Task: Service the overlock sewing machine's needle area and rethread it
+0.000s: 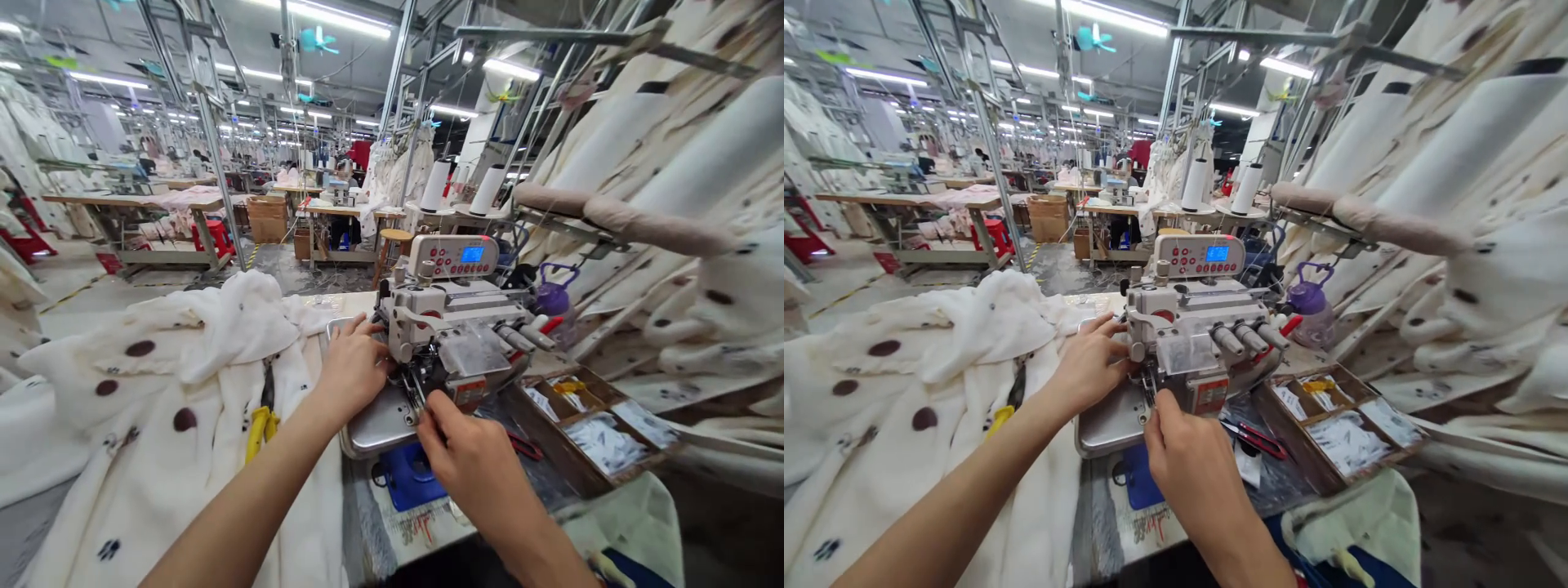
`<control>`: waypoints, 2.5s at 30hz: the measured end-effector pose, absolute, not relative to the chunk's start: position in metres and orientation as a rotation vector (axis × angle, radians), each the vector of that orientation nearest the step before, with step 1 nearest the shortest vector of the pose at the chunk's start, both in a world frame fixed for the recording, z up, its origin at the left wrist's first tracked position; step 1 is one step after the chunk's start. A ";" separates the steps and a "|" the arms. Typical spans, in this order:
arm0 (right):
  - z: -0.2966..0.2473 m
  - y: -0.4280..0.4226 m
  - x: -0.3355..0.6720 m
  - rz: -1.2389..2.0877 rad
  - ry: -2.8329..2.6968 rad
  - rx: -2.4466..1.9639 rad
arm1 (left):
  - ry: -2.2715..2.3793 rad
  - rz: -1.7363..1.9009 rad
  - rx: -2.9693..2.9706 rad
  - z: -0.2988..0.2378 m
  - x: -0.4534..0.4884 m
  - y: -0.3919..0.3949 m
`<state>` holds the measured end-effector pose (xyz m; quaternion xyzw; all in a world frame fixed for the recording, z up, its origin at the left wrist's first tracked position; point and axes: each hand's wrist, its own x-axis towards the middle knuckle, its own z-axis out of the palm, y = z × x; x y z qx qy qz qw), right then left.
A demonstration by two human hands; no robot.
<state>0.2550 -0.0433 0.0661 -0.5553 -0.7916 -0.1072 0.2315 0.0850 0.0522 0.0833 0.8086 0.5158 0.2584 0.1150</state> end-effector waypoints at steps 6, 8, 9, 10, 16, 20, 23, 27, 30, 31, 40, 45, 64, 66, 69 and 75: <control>0.071 -0.046 0.260 -0.362 -2.230 -1.427 | 1.315 0.530 2.442 0.099 0.069 0.075; 0.072 -0.047 0.260 -0.428 -2.259 -1.438 | 1.386 0.544 2.460 0.101 0.069 0.074; 0.072 -0.048 0.259 -0.485 -2.264 -1.441 | 1.428 0.572 2.474 0.100 0.071 0.072; 0.070 -0.049 0.258 -0.553 -2.263 -1.439 | 1.456 0.609 2.492 0.099 0.073 0.070; 0.057 -0.052 0.250 -0.589 -2.150 -1.534 | 1.384 0.914 2.618 0.073 0.085 0.067; 0.056 -0.053 0.249 -0.197 -1.953 -1.724 | 1.176 1.038 2.659 0.061 0.084 0.069; 0.059 -0.049 0.249 0.177 -1.754 -1.955 | 1.055 1.053 2.568 0.056 0.080 0.070; 0.067 -0.041 0.245 0.324 -1.610 -2.103 | 0.972 1.010 2.391 0.053 0.075 0.075; 0.070 -0.038 0.243 0.080 -1.760 -2.068 | 0.878 0.985 2.308 0.052 0.070 0.081; 0.070 -0.039 0.243 -0.029 -1.823 -2.026 | 0.841 0.987 2.292 0.051 0.069 0.082; 0.063 -0.043 0.242 -0.333 -2.036 -1.877 | 0.667 1.122 2.305 0.043 0.066 0.071; 0.066 -0.041 0.242 -0.354 -2.111 -1.831 | 0.691 1.099 2.365 0.044 0.067 0.069; 0.066 -0.037 0.242 -0.264 -2.162 -1.898 | 0.587 1.085 2.484 0.045 0.068 0.065; 0.062 -0.040 0.243 -0.296 -2.157 -1.891 | 0.625 1.130 2.424 0.043 0.068 0.065; 0.058 -0.049 0.245 -0.371 -2.122 -1.798 | 0.671 1.189 2.334 0.041 0.069 0.065; 0.055 -0.055 0.247 -0.373 -2.085 -1.817 | 0.660 1.216 2.288 0.040 0.071 0.068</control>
